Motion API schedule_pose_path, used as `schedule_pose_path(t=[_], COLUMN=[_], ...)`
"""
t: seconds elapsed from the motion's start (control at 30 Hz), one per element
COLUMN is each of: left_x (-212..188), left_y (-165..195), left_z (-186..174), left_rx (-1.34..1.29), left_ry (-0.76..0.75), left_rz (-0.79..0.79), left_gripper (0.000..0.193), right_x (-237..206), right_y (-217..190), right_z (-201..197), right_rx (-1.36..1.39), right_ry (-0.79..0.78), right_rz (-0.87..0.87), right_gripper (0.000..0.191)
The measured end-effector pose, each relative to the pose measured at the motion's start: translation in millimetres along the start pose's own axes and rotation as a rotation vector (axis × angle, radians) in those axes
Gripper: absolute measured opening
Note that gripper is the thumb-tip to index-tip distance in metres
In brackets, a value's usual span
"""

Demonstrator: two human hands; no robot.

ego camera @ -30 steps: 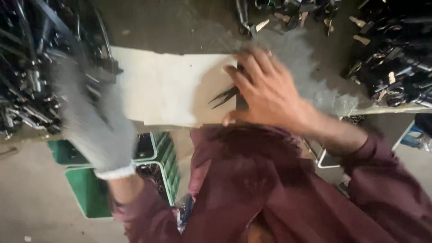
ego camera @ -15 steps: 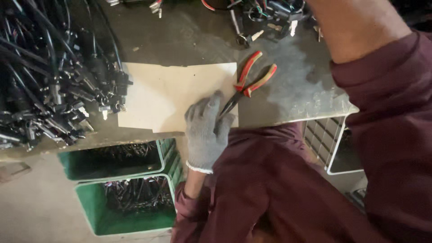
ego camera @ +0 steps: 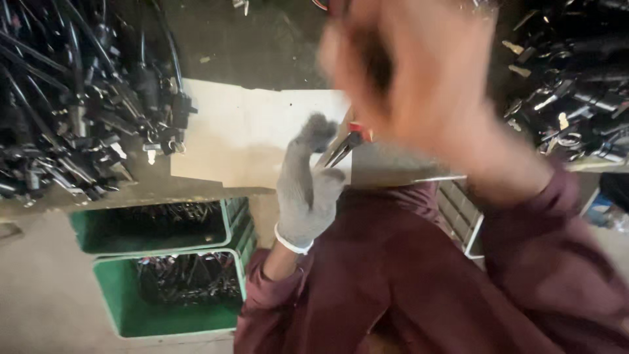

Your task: The person holds a black cable in one hand and uses pliers to cut and strip the outer insulation from its ends, pulling the stripped jacket off to expose the inner colored wires. They repeat the stripping process on successive cable ends over a workbench, with finished cables and piles of connectors around them.

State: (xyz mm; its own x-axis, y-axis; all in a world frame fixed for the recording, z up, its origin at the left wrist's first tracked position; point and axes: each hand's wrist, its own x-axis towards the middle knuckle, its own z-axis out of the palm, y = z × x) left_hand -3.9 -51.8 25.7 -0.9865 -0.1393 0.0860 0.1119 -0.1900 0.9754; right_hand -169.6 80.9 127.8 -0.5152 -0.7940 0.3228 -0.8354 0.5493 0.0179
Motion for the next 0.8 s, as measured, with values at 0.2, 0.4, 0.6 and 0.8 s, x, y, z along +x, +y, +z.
schedule_pose_path(t=[0.2, 0.4, 0.6, 0.8], left_x=[-4.4, -51.5, -66.1, -39.2], left_y=[-11.5, -19.1, -31.1, -13.5], left_z=[10.7, -5.1, 7.5, 15.2], left_rx=[-0.629, 0.027, -0.103, -0.281], left_ry=[0.309, -0.148, 0.032, -0.194], left_rz=[-0.471, -0.313, -0.211, -0.067], left_gripper=[0.045, 0.034, 0.026, 0.036], right_x=[-84.4, -87.6, -78.0, -94.9], right_y=[-69.8, -68.3, -72.5, -64.9], right_z=[50.7, 64.5, 33.2, -15.4], right_rx=[1.035, 1.950, 2.465, 1.956], right_ry=[0.175, -0.011, 0.260, 0.362], right_rz=[0.267, 0.751, 0.799, 0.586], right_gripper=[0.070, 0.036, 0.033, 0.041])
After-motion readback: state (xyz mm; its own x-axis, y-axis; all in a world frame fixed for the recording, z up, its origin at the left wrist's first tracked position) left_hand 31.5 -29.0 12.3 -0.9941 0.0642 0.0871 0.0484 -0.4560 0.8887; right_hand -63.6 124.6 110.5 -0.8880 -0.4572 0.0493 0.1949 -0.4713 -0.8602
